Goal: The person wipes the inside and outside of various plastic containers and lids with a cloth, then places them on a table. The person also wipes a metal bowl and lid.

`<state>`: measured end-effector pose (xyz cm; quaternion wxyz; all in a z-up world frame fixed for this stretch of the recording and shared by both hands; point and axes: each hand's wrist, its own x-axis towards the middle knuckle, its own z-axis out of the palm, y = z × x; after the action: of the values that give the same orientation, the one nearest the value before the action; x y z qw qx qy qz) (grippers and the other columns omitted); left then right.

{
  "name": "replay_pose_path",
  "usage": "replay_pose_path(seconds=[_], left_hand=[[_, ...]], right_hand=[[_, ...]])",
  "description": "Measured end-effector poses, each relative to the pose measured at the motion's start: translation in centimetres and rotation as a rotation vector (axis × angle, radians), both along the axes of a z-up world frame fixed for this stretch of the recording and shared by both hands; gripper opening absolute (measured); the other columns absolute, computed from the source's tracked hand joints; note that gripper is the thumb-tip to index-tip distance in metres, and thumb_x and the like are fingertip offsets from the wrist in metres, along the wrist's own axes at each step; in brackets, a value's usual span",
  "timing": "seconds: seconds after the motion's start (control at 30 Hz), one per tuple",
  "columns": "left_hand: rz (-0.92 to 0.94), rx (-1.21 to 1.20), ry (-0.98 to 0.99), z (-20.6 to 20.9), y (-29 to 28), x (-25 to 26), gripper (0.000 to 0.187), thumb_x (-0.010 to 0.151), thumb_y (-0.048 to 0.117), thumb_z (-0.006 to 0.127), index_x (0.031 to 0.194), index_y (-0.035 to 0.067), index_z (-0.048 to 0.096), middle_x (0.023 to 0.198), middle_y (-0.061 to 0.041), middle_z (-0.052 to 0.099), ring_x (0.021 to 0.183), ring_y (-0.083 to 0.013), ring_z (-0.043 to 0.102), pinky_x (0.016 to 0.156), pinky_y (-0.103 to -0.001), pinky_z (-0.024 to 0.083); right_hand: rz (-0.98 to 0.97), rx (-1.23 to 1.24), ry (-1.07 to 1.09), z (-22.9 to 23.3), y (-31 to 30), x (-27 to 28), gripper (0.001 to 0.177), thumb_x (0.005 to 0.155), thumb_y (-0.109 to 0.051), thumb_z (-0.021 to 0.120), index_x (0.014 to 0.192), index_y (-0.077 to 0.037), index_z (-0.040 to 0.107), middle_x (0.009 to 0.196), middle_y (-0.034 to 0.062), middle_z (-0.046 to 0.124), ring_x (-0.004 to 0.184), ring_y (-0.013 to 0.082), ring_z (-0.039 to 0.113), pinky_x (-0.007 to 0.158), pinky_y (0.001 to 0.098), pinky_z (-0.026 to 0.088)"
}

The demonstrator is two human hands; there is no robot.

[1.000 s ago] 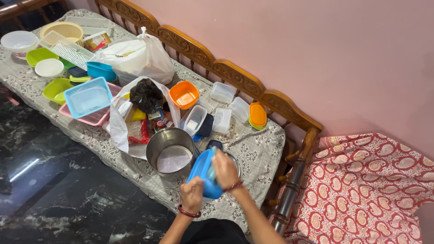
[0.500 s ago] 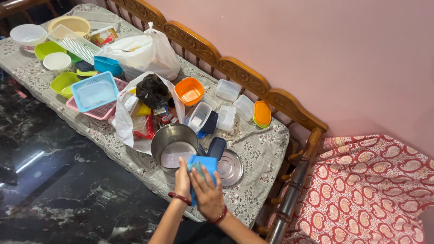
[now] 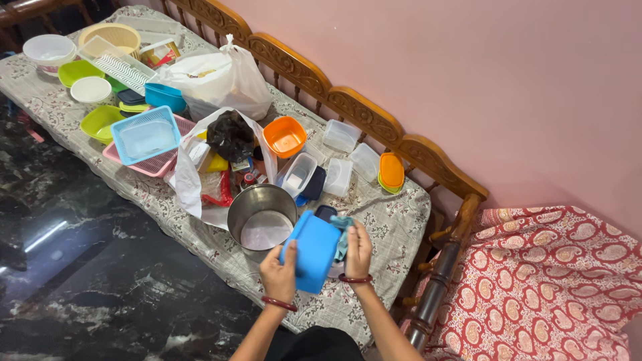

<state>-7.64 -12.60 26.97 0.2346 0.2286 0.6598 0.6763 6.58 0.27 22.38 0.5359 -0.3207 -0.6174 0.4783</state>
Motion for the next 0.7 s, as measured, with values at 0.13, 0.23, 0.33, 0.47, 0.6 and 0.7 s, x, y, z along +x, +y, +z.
replay_pose_path(seconds=[0.13, 0.23, 0.33, 0.47, 0.6, 0.7], left_hand=[[0.088, 0.146, -0.442, -1.5, 1.1, -1.4, 0.042, 0.099, 0.039, 0.065, 0.087, 0.0, 0.074, 0.074, 0.001, 0.065, 0.065, -0.0056, 0.054, 0.059, -0.024, 0.046], [0.106, 0.104, -0.564, -2.4, 1.7, -1.9, 0.05, 0.098, 0.045, 0.064, 0.098, -0.004, 0.075, 0.083, -0.003, 0.068, 0.071, -0.0091, 0.058, 0.066, -0.028, 0.051], [0.079, 0.161, -0.745, -3.1, 1.6, -2.3, 0.049, 0.094, 0.046, 0.064, 0.1, -0.002, 0.073, 0.089, -0.005, 0.073, 0.074, -0.0111, 0.065, 0.07, -0.03, 0.055], [0.028, 0.168, -0.757, -3.7, 1.3, -2.8, 0.051, 0.095, 0.046, 0.068, 0.102, -0.004, 0.072, 0.091, -0.006, 0.072, 0.078, -0.0131, 0.065, 0.074, -0.031, 0.055], [-0.039, 0.179, -0.853, -3.4, 1.2, -3.5, 0.049, 0.091, 0.043, 0.072, 0.104, -0.005, 0.072, 0.092, -0.009, 0.072, 0.079, -0.0163, 0.067, 0.076, -0.034, 0.057], [-0.119, 0.186, -0.99, -3.7, 1.3, -3.7, 0.048, 0.088, 0.041, 0.073, 0.107, -0.003, 0.069, 0.092, -0.011, 0.072, 0.08, -0.0193, 0.07, 0.075, -0.037, 0.058]], right_hand=[[0.048, -0.054, 0.073, 3.3, -2.8, -0.7, 0.044, 0.104, -0.022, 0.043, 0.147, -0.009, 0.045, 0.151, 0.0071, 0.056, 0.057, 0.0095, 0.068, 0.05, 0.0264, 0.054], [0.423, 0.124, -0.145, 6.0, -6.4, -1.9, 0.065, 0.107, -0.018, 0.051, 0.162, -0.013, 0.017, 0.169, 0.012, 0.026, 0.145, 0.024, 0.046, 0.092, 0.0332, 0.052], [0.07, 0.869, -0.801, 7.2, -6.7, -2.1, 0.064, 0.096, -0.031, 0.049, 0.158, -0.021, 0.035, 0.169, 0.006, 0.026, 0.155, 0.0305, 0.027, 0.115, 0.0582, 0.035], [-0.019, 0.499, -0.745, 5.5, -3.4, -0.3, 0.053, 0.105, -0.035, 0.042, 0.154, -0.017, 0.043, 0.16, 0.0092, 0.044, 0.143, 0.0331, 0.049, 0.107, 0.0507, 0.049], [0.082, -0.378, -0.102, 3.8, 0.2, 1.6, 0.047, 0.106, -0.035, 0.041, 0.145, -0.012, 0.049, 0.14, 0.0173, 0.064, 0.122, 0.0305, 0.069, 0.094, 0.0404, 0.06], [0.065, -0.635, 0.015, 3.4, 0.6, 2.2, 0.045, 0.102, -0.037, 0.042, 0.135, -0.007, 0.051, 0.129, 0.0215, 0.066, 0.112, 0.028, 0.072, 0.089, 0.0394, 0.063]])
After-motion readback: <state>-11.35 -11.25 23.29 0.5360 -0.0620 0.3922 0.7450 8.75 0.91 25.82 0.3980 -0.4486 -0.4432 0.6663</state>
